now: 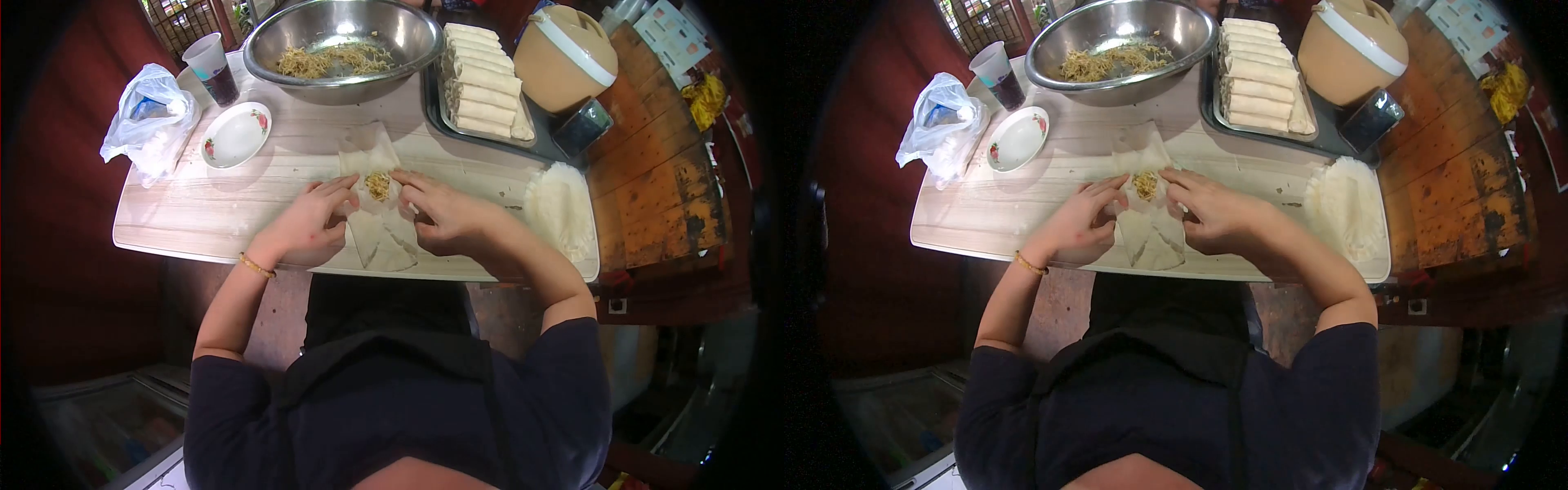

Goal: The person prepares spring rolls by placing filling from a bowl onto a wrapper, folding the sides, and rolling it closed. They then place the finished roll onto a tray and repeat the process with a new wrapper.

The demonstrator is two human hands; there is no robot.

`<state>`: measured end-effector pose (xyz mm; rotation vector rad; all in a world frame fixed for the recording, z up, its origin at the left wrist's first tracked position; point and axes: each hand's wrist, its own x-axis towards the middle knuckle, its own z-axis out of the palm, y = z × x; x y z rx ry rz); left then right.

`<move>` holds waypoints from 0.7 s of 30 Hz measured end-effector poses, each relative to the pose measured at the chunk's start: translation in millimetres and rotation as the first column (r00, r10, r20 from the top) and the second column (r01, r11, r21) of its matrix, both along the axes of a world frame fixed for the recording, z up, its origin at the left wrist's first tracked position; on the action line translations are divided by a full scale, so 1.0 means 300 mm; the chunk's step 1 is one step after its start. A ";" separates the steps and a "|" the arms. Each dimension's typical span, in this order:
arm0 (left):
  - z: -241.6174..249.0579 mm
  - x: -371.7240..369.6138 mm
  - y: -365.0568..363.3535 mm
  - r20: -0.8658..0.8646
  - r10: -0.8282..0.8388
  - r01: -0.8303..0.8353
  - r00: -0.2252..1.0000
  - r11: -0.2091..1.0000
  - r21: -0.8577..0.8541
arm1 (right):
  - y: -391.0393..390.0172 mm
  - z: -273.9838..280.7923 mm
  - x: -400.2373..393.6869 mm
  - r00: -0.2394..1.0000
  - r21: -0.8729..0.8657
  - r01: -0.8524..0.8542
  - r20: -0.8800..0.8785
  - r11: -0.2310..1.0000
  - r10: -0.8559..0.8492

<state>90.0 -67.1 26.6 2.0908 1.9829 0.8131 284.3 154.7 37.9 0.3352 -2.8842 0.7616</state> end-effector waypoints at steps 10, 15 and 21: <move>-0.034 -0.011 0.018 -0.136 -0.007 0.014 0.991 0.999 0.050 | 0.004 -0.007 -0.002 0.994 0.070 -0.106 0.048 0.992 0.102; 0.028 0.000 -0.001 -0.036 -0.012 0.008 0.999 0.994 -0.112 | 0.021 -0.085 -0.029 0.981 0.111 -0.081 -0.165 0.990 0.099; 0.016 0.072 0.006 -0.194 0.092 -0.090 0.977 0.996 0.024 | 0.054 -0.153 -0.044 0.982 -0.311 -0.004 -0.179 0.950 -0.055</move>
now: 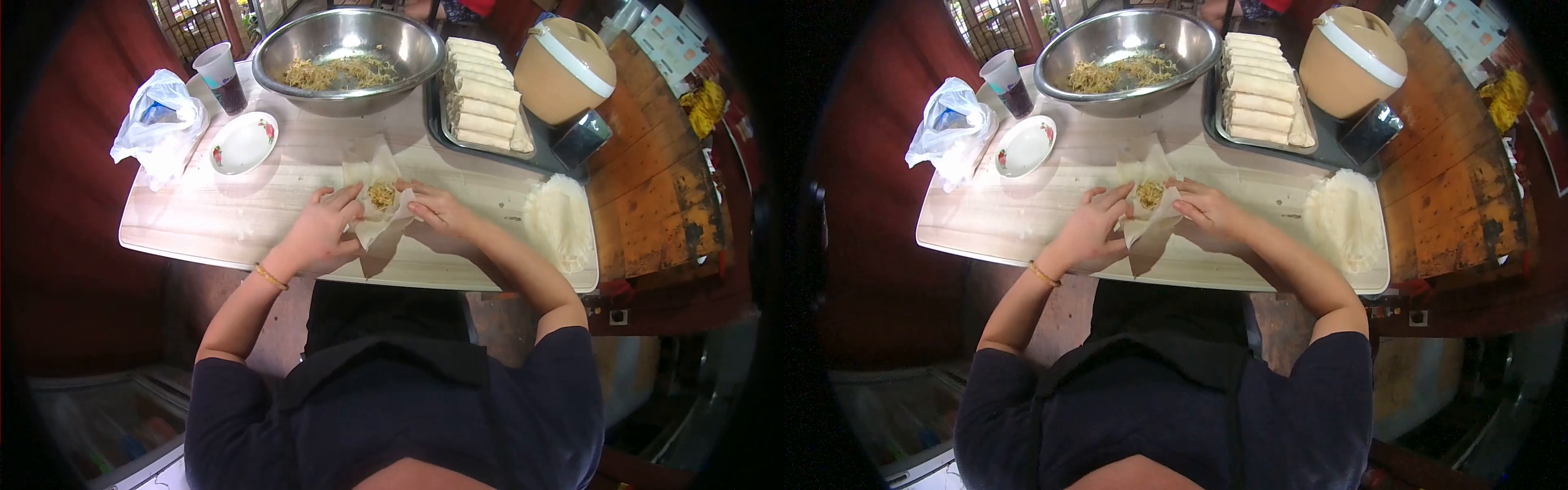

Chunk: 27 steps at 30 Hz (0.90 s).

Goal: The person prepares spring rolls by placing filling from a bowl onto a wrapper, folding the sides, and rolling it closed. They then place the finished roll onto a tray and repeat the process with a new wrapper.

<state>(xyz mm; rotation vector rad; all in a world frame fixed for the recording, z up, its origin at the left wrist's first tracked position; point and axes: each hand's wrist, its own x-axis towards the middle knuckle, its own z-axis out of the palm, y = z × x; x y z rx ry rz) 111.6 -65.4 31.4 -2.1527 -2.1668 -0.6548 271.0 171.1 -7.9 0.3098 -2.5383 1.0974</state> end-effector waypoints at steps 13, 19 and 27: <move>-0.074 -0.009 0.046 -0.125 0.077 -0.062 0.989 0.991 0.121 | -0.042 0.097 0.024 1.000 0.247 -0.010 0.012 0.969 0.007; -0.047 0.006 0.062 -0.037 0.146 -0.142 0.989 0.986 0.091 | -0.053 0.018 -0.024 0.978 0.445 0.149 -0.199 0.883 -0.065; -0.085 0.016 0.059 -0.046 0.144 -0.130 0.988 0.964 0.233 | -0.092 0.049 -0.057 0.961 0.262 0.249 -0.184 0.932 -0.205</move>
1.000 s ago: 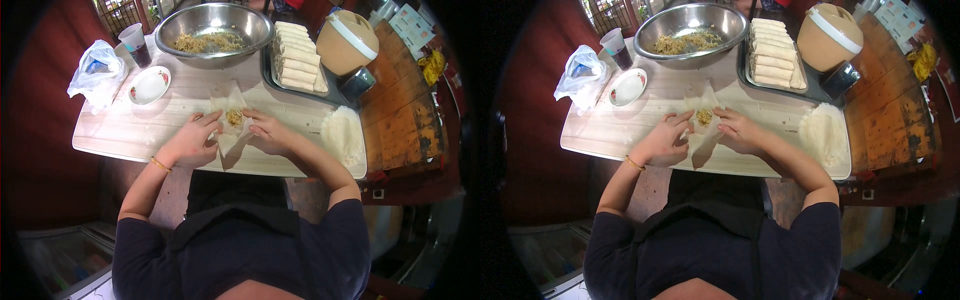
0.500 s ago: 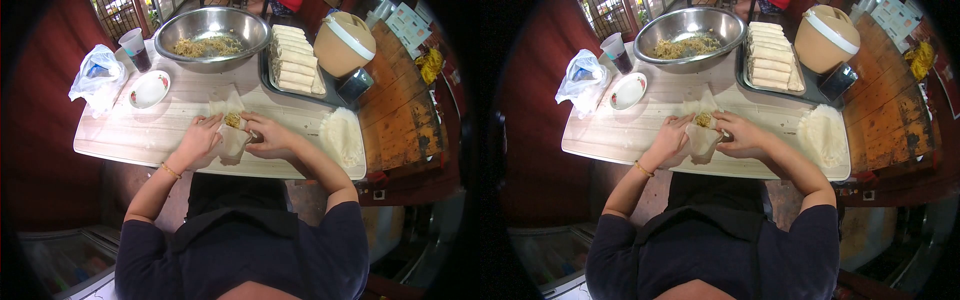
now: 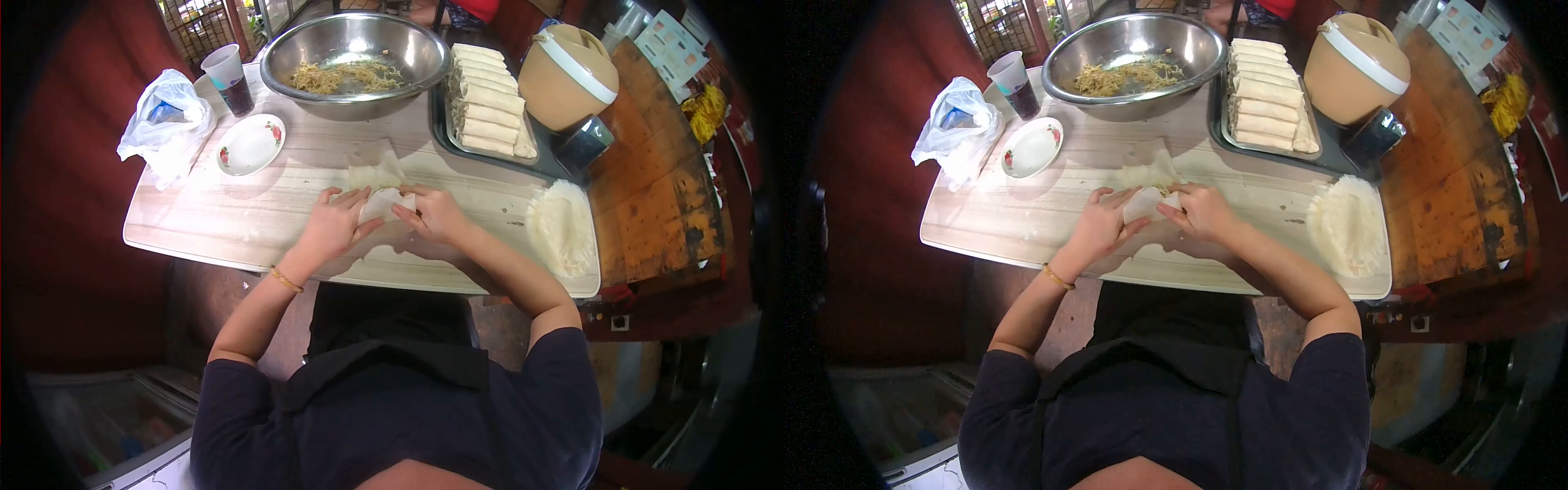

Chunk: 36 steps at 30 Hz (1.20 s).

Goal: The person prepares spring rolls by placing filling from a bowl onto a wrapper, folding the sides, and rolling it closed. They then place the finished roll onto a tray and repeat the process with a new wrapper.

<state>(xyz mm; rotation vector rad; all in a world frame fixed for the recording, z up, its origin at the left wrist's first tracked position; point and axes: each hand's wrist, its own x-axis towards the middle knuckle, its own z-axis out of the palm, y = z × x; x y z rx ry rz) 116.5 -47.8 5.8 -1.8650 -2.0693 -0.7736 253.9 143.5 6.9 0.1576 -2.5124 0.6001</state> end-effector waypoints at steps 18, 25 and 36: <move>0.023 0.005 0.036 0.345 0.102 -0.109 0.933 0.994 0.000 | -0.023 -0.016 -0.068 0.977 -0.021 0.212 0.024 0.977 -0.212; -0.053 -0.071 0.110 0.751 0.121 -0.217 0.649 0.976 0.031 | 0.051 -0.034 -0.153 0.950 -0.268 0.246 0.256 0.931 -0.178; 0.023 -0.032 0.103 0.279 0.166 -0.181 0.946 0.983 0.031 | -0.009 0.099 -0.162 0.999 0.553 0.042 -0.016 0.832 -0.040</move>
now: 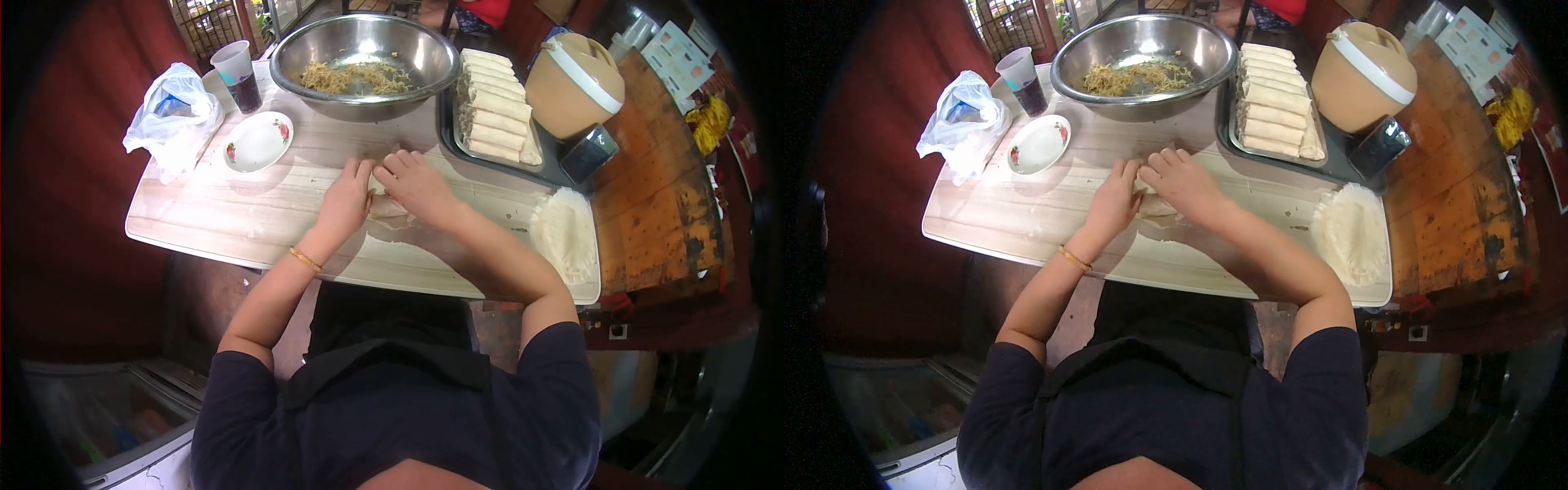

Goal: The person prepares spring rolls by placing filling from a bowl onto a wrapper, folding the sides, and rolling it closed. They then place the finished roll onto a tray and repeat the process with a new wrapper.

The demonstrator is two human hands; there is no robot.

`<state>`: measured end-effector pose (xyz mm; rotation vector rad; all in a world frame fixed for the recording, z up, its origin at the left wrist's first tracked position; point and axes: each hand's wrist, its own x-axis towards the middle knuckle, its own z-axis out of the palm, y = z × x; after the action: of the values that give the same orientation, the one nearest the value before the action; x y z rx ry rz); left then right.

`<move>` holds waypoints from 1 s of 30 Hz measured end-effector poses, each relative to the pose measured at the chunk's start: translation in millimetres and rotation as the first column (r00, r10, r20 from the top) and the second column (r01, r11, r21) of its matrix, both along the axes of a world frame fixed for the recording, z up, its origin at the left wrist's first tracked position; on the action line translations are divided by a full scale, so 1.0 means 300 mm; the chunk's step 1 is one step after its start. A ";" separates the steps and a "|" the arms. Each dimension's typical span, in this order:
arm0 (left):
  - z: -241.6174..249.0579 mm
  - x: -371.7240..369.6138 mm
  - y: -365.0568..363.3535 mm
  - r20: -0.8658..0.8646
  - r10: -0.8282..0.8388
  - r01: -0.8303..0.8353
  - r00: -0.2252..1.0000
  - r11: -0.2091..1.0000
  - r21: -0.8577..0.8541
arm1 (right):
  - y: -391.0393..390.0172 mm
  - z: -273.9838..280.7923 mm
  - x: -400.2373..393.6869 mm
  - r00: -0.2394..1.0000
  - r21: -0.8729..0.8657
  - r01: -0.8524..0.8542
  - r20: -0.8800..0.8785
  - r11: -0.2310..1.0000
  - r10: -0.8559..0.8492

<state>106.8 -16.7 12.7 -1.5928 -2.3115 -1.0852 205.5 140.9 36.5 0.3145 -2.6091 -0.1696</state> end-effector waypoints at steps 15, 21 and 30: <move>0.045 -0.017 -0.104 -0.148 -0.311 0.293 0.939 0.947 -0.129 | 0.006 0.012 0.119 0.958 -0.147 -0.216 0.158 0.965 0.239; 0.034 -0.011 -0.067 -0.140 -0.212 0.181 0.967 0.962 -0.207 | 0.045 -0.073 0.077 0.983 -0.275 -0.181 -0.017 0.944 0.183; -0.025 -0.128 0.027 0.272 -0.230 0.258 0.934 0.964 -0.071 | 0.095 -0.091 -0.020 0.993 -0.569 -0.112 -0.045 0.815 0.106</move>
<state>68.5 -8.5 5.1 -1.9254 -2.4160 -1.3208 199.5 169.5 9.3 0.2395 -2.4738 0.6456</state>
